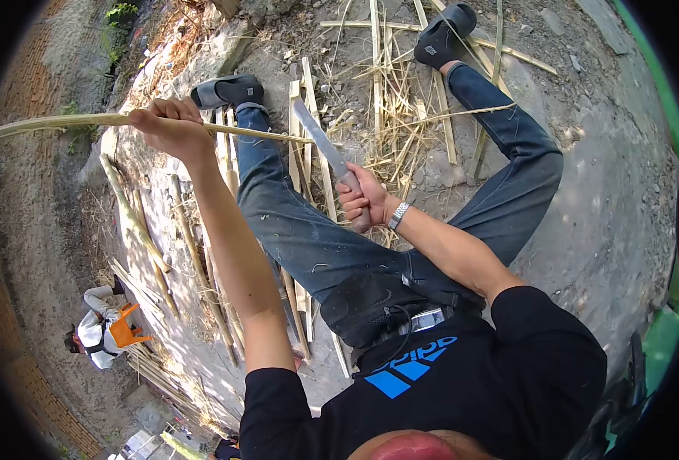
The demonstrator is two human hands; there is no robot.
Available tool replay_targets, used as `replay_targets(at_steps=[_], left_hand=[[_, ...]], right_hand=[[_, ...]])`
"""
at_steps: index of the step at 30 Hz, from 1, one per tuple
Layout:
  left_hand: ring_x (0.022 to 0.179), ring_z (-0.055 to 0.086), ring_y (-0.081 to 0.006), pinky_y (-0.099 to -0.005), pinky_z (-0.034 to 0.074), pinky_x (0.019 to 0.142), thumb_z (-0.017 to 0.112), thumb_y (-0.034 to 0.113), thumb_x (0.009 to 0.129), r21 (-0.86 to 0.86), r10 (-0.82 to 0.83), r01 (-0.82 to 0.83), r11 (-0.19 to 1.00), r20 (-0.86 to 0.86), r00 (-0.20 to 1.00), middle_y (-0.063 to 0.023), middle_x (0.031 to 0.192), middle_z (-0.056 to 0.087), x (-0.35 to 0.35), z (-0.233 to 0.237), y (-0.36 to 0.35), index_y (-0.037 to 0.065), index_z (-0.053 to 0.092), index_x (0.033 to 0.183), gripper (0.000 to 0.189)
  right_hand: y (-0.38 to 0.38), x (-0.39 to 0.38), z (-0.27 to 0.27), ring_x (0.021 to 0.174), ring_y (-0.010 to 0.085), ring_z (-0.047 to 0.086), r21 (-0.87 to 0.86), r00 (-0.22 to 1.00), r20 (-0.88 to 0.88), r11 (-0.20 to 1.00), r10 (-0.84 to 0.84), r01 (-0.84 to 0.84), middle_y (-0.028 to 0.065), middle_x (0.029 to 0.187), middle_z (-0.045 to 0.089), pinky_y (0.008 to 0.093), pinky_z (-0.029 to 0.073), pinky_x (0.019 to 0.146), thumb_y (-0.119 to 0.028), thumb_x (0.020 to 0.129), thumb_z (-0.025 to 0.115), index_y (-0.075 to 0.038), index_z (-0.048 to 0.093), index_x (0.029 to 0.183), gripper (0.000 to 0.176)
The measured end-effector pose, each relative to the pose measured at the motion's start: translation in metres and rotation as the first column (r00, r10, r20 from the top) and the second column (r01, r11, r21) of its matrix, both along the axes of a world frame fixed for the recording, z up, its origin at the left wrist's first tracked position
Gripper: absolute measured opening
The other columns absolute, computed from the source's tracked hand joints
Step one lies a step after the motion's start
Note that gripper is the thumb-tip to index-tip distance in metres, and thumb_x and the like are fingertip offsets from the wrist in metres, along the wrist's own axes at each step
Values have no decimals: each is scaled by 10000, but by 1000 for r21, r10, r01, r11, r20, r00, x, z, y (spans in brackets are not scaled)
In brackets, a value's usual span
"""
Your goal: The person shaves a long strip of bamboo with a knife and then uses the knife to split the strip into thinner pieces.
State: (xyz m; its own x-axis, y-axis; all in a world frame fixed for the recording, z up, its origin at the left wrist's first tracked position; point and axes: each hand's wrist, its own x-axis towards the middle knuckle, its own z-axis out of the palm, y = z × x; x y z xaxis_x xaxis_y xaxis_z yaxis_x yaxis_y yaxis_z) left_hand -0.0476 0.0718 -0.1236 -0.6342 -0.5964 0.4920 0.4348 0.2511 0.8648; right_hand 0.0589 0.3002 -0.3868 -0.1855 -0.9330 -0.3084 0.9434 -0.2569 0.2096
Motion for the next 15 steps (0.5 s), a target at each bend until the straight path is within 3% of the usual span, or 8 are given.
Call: replay_targets(at_steps=[2, 3, 4, 7, 10, 12, 13, 15], left_hand=[[433, 227, -113, -273, 206, 397, 316, 840, 909, -5, 24, -24, 1000, 41, 999, 18, 535, 223, 1, 0, 3, 167, 237, 633, 732], [428, 228, -111, -271, 210, 395, 296, 846, 908, -27, 37, -36, 999, 49, 998, 18, 533, 223, 0, 0, 1, 168, 231, 631, 735], [420, 238, -110, -269, 210, 391, 285, 857, 900, -59, 54, -51, 997, 55, 997, 19, 529, 229, 0, 1, 2, 166, 224, 629, 744], [393, 318, -109, -267, 276, 362, 257, 853, 905, -86, 20, -14, 996, 61, 998, 8, 497, 260, -6, 0, -12, 155, 244, 597, 763], [393, 316, -110, -266, 275, 363, 261, 843, 913, -78, 36, -31, 996, 54, 998, 5, 499, 263, -10, -2, -18, 156, 242, 597, 757], [396, 280, -106, -270, 262, 363, 286, 848, 906, -51, 37, -35, 998, 36, 999, 15, 514, 241, -9, -1, -19, 159, 234, 605, 754], [407, 265, -107, -263, 236, 374, 283, 882, 873, -14, 65, -64, 998, 31, 997, 14, 523, 238, -9, -1, -23, 166, 219, 615, 764], [421, 246, -105, -258, 213, 384, 297, 923, 825, 35, 63, -65, 997, 55, 997, 21, 533, 219, -6, -2, -35, 183, 192, 637, 771]], right_hand=[[-5, -13, 81, 376, 60, 276, 136, 989, -140, 990, 48, -29, -67, 521, 293, 240, 302, 409, -718, 976, 366, -129, 416, 734, 639], [-6, -18, 106, 403, 62, 295, 278, 861, -508, 951, 26, 136, -68, 541, 329, 248, 314, 428, -689, 975, 419, -130, 410, 703, 622], [-9, -21, 124, 431, 63, 314, 336, 601, -795, 883, 79, 328, -69, 562, 366, 256, 326, 448, -659, 975, 471, -130, 404, 671, 613], [-28, -31, 134, 544, 88, 331, 44, 135, -989, 735, -66, 676, -25, 571, 357, 293, 309, 479, -578, 974, 562, -62, 386, 662, 628], [-35, -14, 64, 544, 117, 319, 34, 3, -999, 646, 49, 763, 20, 571, 340, 318, 311, 494, -590, 980, 536, -49, 380, 671, 642], [-22, 15, -35, 544, 198, 431, 259, 59, -936, 563, 348, 785, 89, 563, 439, 368, 383, 536, -623, 975, 503, -19, 521, 696, 665], [-5, 33, -91, 609, 316, 588, 593, 196, -682, 375, 705, 713, 168, 625, 591, 436, 460, 610, -670, 960, 467, 2, 637, 740, 727], [36, 44, -158, 713, 409, 659, 796, 354, -418, 150, 836, 586, 231, 740, 675, 484, 500, 695, -715, 942, 430, 6, 687, 753, 788]])
